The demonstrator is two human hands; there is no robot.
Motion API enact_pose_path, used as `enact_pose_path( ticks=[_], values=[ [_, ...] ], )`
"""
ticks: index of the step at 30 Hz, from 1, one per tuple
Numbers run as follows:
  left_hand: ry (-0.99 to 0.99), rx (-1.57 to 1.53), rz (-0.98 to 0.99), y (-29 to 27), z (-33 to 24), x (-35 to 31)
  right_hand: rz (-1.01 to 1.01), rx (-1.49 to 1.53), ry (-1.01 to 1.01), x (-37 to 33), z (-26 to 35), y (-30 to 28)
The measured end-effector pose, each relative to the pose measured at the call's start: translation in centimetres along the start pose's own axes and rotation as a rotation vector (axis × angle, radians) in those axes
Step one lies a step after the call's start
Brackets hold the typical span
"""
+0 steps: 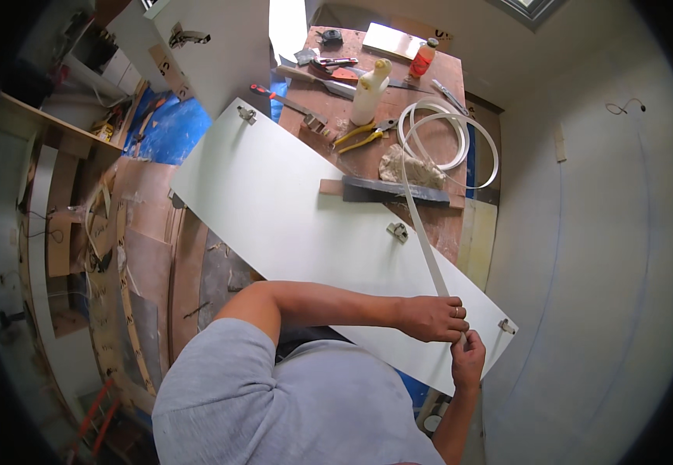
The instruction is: The person applies a strip of edging to the edge of a white board, trims the excess with a pair of shears, uses a file to smooth the edges, applies glue from a bottle, and wipes the edge with a cloth.
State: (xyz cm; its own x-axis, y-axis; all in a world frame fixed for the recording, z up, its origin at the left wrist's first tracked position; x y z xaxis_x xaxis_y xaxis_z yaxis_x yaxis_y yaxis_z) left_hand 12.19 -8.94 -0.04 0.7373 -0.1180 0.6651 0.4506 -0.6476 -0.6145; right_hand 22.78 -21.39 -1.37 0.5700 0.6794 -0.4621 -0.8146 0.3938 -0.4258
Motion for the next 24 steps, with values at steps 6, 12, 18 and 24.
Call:
enact_pose_path(
  ticks=[6,12,18,24],
  values=[
    [0.017,-0.021,-0.037,-0.8,1.9,-1.0,-0.047,-0.001,0.007,0.9,0.7,1.6],
    [0.017,-0.052,-0.116,-0.9,2.4,-0.9,-0.110,-0.054,-0.011,1.1,0.2,1.2],
    [0.019,-0.069,-0.104,-0.3,2.7,-0.5,-0.166,-0.036,-0.030,0.7,0.5,1.1],
    [0.031,-0.105,-0.062,0.1,2.4,-0.4,-0.134,-0.024,0.055,0.2,-0.3,0.9]
  ],
)
Point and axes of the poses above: each hand's wrist, its own x-axis towards the middle knuckle, its own y-axis out of the palm, z = x × y, the point moved 7 cm from there along x, towards the middle knuckle, and after that the axes turned 2 degrees about x, right-handed, at the moved point
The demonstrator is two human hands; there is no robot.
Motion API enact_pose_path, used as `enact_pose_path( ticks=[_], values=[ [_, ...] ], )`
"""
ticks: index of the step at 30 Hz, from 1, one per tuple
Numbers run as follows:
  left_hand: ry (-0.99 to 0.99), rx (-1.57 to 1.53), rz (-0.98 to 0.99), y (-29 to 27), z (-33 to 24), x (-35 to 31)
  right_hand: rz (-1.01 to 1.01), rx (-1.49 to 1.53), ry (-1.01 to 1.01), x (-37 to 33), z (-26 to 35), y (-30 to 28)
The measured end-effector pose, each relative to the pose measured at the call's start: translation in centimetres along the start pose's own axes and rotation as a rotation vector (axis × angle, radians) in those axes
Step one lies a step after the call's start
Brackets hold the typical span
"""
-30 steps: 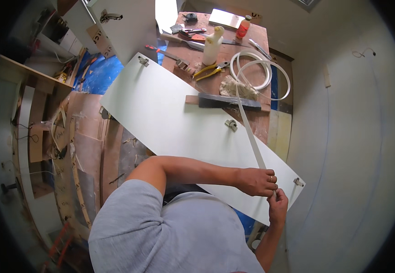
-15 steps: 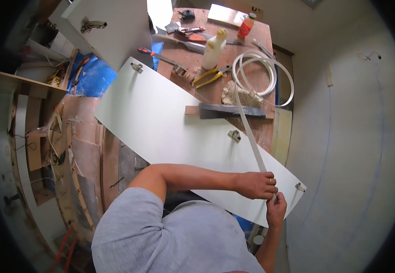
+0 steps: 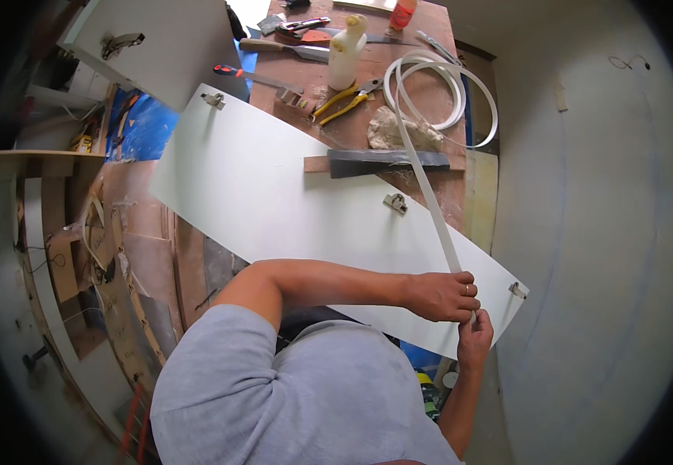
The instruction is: The person applies a strip of edging to the edge of a white board, trims the excess with a pair of shears, uses a file to smooth the edges, applies glue from a bottle, and wipes the edge with a cloth.
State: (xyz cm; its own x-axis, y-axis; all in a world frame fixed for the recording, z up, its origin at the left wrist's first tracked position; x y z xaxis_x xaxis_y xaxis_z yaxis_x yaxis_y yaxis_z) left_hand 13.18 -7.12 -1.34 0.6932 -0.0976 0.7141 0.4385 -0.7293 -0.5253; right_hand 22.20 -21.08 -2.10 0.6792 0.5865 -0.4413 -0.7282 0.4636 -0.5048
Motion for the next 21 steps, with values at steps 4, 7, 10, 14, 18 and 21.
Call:
enact_pose_path(
  ticks=[4,7,10,14,18,21],
  values=[
    [0.016,-0.005,-0.009,0.4,-0.4,-0.2,-0.014,0.043,0.001,-0.7,-0.4,0.0],
    [0.009,0.012,0.006,0.6,-0.7,-0.3,-0.009,0.059,-0.014,-0.6,-0.8,0.4],
    [0.003,0.030,-0.045,1.0,-0.8,-0.5,0.006,-0.065,-0.087,-0.1,-0.6,0.0],
    [-0.005,0.120,0.033,0.2,-1.6,0.1,-0.007,-0.009,-0.178,-0.3,0.8,0.5],
    [-0.090,0.179,0.056,-0.1,-2.6,0.1,0.025,0.039,-0.195,-0.1,0.7,0.2],
    [-0.158,0.342,0.053,-1.9,-3.3,-0.4,0.036,-0.099,-0.290,0.6,0.8,-0.5]
  ],
)
Point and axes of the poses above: each hand's wrist, its own x-axis towards the middle knuckle, its own y-axis out of the palm, z = x × y, the point moved 7 cm from there along x, towards the middle knuckle, and after that the axes turned 2 degrees about x, right-handed, at the moved point
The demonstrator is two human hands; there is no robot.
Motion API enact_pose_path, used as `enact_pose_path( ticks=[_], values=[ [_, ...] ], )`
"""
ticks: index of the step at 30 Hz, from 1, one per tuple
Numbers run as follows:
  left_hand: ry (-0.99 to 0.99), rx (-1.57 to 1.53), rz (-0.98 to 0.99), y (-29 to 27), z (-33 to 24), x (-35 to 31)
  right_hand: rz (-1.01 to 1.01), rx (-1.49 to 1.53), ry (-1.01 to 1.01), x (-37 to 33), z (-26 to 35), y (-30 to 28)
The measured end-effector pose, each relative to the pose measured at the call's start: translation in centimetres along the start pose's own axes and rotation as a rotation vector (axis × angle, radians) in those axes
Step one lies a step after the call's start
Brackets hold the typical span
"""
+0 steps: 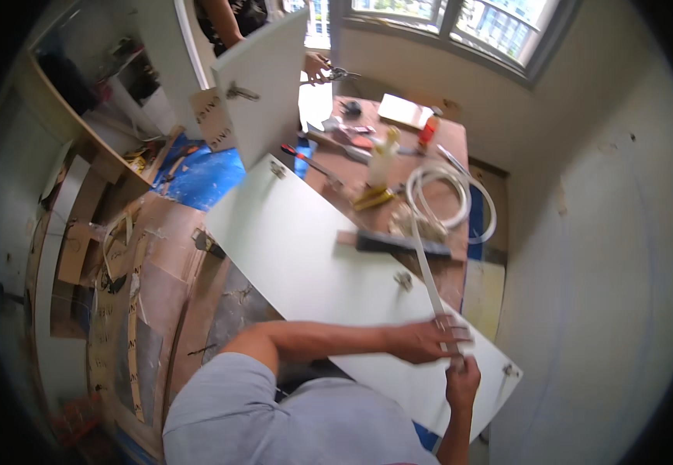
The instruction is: The person applies a strip of edging to the edge of a white board, trims the excess with a pair of shears, uses a file to smooth the edges, applies glue from a bottle, and wipes the edge with a cloth.
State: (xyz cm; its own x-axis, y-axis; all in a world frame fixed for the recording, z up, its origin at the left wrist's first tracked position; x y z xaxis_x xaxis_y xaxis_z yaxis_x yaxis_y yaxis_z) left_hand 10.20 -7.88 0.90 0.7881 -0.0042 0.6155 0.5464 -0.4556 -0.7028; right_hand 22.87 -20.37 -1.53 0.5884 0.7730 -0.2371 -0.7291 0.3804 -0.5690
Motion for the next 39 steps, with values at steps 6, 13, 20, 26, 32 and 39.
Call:
enact_pose_path(
  ticks=[6,13,20,26,32,39],
  values=[
    [-0.727,0.280,-0.694,-15.7,15.9,-7.6,-0.081,0.111,-0.076,-0.9,-2.2,-2.8],
    [-1.193,0.404,-0.300,-18.8,31.5,-21.7,-0.112,0.254,0.017,-2.0,-4.7,-4.3],
    [-1.258,0.501,-0.357,-21.1,44.2,-26.7,-0.117,0.296,0.091,-0.9,-5.7,-4.1],
    [-1.186,0.582,-0.402,-24.9,56.8,-27.7,-0.302,0.389,0.116,-2.1,-6.5,-1.5],
    [-1.335,0.541,-0.132,-26.2,70.0,-29.8,-0.402,0.425,0.196,-2.4,-6.0,0.7],
    [-1.331,0.479,0.400,-25.9,78.5,-31.9,-0.392,0.346,0.266,-1.8,-5.2,1.9]
  ],
)
Point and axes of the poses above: each hand's wrist, its own x-axis towards the middle knuckle, its own y-axis out of the palm, z = x × y, the point moved 7 cm from there along x, towards the middle knuckle, and after that the axes turned 2 degrees about x, right-handed, at the moved point
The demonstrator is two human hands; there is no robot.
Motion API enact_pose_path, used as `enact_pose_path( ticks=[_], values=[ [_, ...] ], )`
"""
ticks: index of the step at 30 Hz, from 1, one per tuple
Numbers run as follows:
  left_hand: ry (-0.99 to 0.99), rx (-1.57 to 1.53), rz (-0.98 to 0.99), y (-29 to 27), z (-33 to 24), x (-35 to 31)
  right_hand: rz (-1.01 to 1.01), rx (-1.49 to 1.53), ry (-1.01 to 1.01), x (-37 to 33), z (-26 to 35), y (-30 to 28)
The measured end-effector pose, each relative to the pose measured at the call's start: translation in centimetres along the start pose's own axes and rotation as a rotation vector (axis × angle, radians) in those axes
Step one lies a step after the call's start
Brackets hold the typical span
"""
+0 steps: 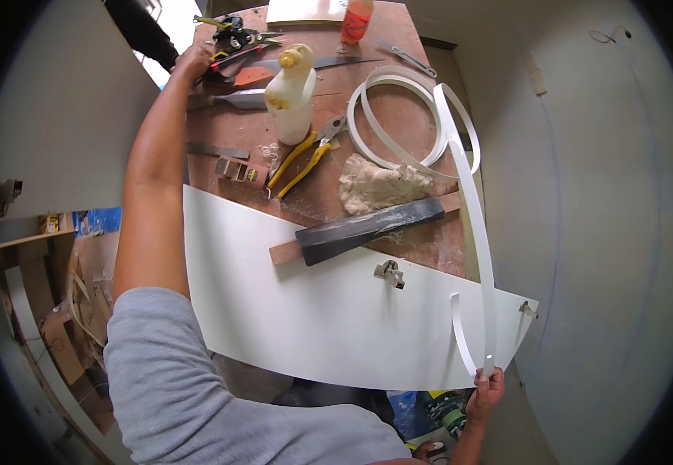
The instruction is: The person applies a strip of edging to the edge of a white board, trims the excess with a pair of shears, uses a file to smooth the edges, applies glue from a bottle, and wipes the edge with a cloth.
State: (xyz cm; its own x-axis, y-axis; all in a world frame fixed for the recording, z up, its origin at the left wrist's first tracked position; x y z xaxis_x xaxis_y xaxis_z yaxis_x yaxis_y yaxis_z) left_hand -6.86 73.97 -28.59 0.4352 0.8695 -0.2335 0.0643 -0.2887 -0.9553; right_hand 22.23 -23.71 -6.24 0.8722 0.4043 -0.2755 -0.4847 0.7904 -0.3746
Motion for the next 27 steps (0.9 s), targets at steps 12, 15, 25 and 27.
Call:
enact_pose_path(
  ticks=[12,15,25,27],
  values=[
    [0.015,0.133,-0.427,-7.0,-7.8,-6.5,0.053,0.076,-0.024,0.3,-0.1,0.3],
    [-0.046,0.141,-0.254,-10.3,-13.4,-10.3,0.056,0.104,-0.038,-0.1,-0.7,0.1],
    [-0.258,-0.342,-0.753,-25.6,-10.7,-27.8,0.175,-0.051,-0.201,1.3,1.9,-2.5],
    [0.205,-1.138,-0.630,-24.6,-12.5,-34.5,0.164,-0.200,-0.211,2.2,3.0,-3.4]
  ],
)
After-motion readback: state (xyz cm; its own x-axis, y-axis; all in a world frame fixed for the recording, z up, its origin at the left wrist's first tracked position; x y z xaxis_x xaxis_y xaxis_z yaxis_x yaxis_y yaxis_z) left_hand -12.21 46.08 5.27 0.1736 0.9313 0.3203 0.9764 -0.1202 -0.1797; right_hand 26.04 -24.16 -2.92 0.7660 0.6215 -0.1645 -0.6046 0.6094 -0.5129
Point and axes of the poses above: each hand's wrist, its own x-axis towards the middle knuckle, its own y-axis out of the palm, z = x × y, the point moved 7 cm from there along x, towards the middle knuckle, and after that the axes turned 2 degrees about x, right-handed, at the moved point
